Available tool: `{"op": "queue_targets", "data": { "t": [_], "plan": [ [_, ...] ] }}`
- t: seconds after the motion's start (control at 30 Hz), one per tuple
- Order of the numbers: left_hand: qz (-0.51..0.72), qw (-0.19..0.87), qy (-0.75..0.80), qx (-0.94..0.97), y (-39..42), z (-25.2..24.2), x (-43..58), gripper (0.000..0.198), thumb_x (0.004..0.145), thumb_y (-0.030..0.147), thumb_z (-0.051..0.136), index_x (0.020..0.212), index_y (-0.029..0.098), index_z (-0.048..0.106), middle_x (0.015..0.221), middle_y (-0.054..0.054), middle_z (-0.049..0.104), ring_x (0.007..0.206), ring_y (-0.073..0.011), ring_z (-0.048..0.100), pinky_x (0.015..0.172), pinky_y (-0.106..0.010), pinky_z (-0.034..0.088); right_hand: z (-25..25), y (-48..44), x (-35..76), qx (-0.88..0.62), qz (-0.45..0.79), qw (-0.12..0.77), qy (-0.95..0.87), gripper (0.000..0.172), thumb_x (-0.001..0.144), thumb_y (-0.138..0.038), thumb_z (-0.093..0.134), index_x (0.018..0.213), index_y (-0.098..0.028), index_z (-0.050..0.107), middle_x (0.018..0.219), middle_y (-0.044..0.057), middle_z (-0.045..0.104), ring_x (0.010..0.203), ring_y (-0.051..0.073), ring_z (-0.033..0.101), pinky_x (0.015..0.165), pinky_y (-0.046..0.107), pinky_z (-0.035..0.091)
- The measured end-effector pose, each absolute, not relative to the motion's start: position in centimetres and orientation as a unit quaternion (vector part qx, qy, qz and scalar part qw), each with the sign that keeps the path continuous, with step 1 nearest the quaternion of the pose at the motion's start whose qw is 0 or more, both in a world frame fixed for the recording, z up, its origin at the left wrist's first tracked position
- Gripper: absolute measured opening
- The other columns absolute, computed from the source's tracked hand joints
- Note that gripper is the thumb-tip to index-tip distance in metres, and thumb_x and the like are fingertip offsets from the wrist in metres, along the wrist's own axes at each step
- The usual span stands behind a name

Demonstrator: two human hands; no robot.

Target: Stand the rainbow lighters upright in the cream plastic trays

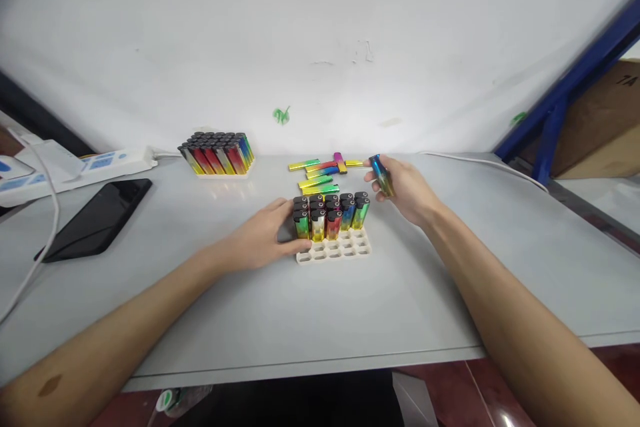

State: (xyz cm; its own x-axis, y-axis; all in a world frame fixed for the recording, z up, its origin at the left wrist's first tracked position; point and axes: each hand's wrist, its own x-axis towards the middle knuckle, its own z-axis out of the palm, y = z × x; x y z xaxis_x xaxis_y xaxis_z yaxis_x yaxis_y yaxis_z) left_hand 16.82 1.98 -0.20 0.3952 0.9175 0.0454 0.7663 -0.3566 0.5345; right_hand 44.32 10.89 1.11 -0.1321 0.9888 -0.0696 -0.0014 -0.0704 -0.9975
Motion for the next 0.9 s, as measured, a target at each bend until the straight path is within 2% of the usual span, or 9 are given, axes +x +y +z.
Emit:
{"op": "queue_targets", "data": {
  "t": [0.1,0.2,0.27,0.37,0.5,0.63,0.77,0.9],
  "plan": [
    [0.173,0.221,0.519,0.807,2.0,-0.2,16.9,0.049,0.084,0.057,0.065,0.115,0.02,0.059,0.108,-0.01,0.063,0.104,-0.0309,0.063,0.091,-0.043,0.053,1.6,10.4,44.2,-0.451,0.566,0.447,-0.525,0.03,0.088,-0.052,0.072,0.1,-0.03,0.056,0.074,-0.004,0.057,0.058,0.014,0.053,0.045,0.024,0.039],
    [0.174,0.22,0.518,0.808,2.0,-0.2,16.8,0.049,0.084,0.058,0.065,0.115,0.02,0.059,0.11,-0.011,0.063,0.105,-0.0311,0.062,0.092,-0.043,0.052,2.0,10.0,44.0,-0.438,0.578,0.446,-0.524,0.04,0.08,-0.055,0.08,0.094,-0.031,0.05,0.064,-0.007,0.045,0.047,0.01,0.036,0.039,0.022,0.023],
    [0.172,0.221,0.52,0.807,2.0,-0.2,16.8,0.049,0.084,0.057,0.065,0.116,0.02,0.059,0.111,-0.011,0.063,0.106,-0.0312,0.062,0.093,-0.043,0.052,2.0,10.1,43.9,-0.442,0.587,0.434,-0.521,0.044,0.08,-0.066,0.073,0.091,-0.028,0.054,0.062,-0.006,0.042,0.046,0.01,0.03,0.038,0.024,0.017],
    [0.167,0.223,0.519,0.808,2.0,-0.2,16.8,0.049,0.085,0.057,0.065,0.117,0.02,0.058,0.11,-0.01,0.062,0.106,-0.0312,0.062,0.093,-0.043,0.052,1.5,10.6,44.0,-0.468,0.597,0.409,-0.507,0.056,0.084,-0.079,0.056,0.079,-0.023,0.056,0.06,-0.003,0.042,0.045,0.01,0.029,0.038,0.025,0.015],
    [0.166,0.227,0.52,0.806,1.9,0.0,16.9,0.049,0.085,0.056,0.065,0.116,0.019,0.058,0.111,-0.011,0.062,0.107,-0.0311,0.062,0.093,-0.042,0.052,0.9,11.0,44.0,-0.498,0.605,0.392,-0.481,0.052,0.092,-0.066,0.049,0.065,-0.022,0.048,0.052,-0.003,0.035,0.043,0.01,0.024,0.038,0.023,0.015],
    [0.166,0.223,0.522,0.806,1.9,0.0,17.0,0.048,0.086,0.056,0.066,0.115,0.019,0.058,0.11,-0.01,0.062,0.106,-0.0308,0.062,0.092,-0.041,0.052,0.8,10.8,43.5,-0.495,0.605,0.414,-0.467,0.043,0.093,-0.051,0.047,0.061,-0.023,0.041,0.049,-0.005,0.027,0.041,0.009,0.019,0.037,0.022,0.014],
    [0.156,0.221,0.524,0.808,1.9,-0.1,16.8,0.049,0.087,0.057,0.065,0.117,0.019,0.058,0.109,-0.01,0.06,0.105,-0.0305,0.062,0.092,-0.041,0.051,0.8,10.5,42.8,-0.496,0.597,0.421,-0.47,0.041,0.093,-0.047,0.045,0.061,-0.023,0.041,0.049,-0.005,0.027,0.041,0.009,0.019,0.037,0.022,0.015],
    [0.154,0.22,0.524,0.808,2.0,-0.1,16.8,0.049,0.087,0.057,0.065,0.117,0.019,0.058,0.109,-0.009,0.06,0.105,-0.0301,0.061,0.092,-0.041,0.051,1.0,10.1,42.4,-0.516,0.577,0.421,-0.473,0.047,0.098,-0.05,0.041,0.061,-0.021,0.044,0.049,-0.005,0.028,0.04,0.008,0.02,0.038,0.022,0.016]
  ]
}}
